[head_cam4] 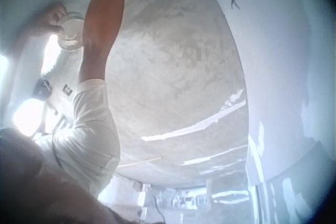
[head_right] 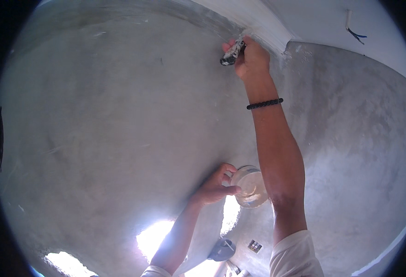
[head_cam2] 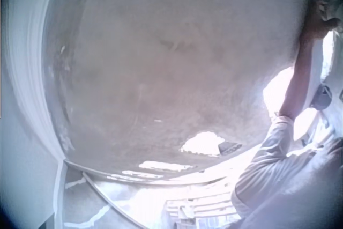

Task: The person applies plaster to the intersection of a wall and ceiling using a putty knife, repeatedly scooping material from a plastic container and smoothing it into the corner.

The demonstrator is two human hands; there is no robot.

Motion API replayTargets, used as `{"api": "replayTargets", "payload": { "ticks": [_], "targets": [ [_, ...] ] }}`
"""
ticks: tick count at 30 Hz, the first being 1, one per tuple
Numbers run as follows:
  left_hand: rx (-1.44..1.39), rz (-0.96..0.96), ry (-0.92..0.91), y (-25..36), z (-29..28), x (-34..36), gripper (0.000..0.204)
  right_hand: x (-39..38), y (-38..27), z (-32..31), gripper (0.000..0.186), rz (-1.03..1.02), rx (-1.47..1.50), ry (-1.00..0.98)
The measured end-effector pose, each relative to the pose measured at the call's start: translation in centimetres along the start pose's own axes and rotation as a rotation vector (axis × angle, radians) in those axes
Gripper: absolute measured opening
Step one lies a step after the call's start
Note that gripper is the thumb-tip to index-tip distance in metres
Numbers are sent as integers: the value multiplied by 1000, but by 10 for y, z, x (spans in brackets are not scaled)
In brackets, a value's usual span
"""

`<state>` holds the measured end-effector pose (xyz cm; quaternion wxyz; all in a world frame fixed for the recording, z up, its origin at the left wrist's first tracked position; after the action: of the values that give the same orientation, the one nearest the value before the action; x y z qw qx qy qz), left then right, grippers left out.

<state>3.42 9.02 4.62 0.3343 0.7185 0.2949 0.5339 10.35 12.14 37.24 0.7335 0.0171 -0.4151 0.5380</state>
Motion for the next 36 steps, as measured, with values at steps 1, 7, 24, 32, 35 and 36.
{"api": "replayTargets", "payload": {
  "ticks": [1,7,24,32,35,36],
  "targets": [
    [6,-2,-1,1,1,0,66,-5,0,6,26,-2,15,-15],
    [-10,7,-3,0,-1,-1,65,-45,14,43,24,-21,25,-120],
    [-71,-57,-46,1,9,5,80,-133,29,131,23,-66,37,-309],
    [-48,34,-2,0,4,3,74,-184,24,130,27,-70,-32,-515],
    [-49,-37,-22,5,2,1,64,-181,10,97,31,-79,91,-654],
    [-69,-85,-43,6,3,0,61,-172,2,79,31,-89,55,-652]
  ]
}}
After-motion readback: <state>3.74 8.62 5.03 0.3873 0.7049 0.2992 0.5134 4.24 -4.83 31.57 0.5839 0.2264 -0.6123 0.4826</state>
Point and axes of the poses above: each hand's wrist, its own x-axis towards the middle knuckle, its own z-axis out of the palm, y = z × x, the point moved 5 cm from there along x, towards the middle knuckle, and after that the axes turned 5 degrees about y, right-handed, at the moved point
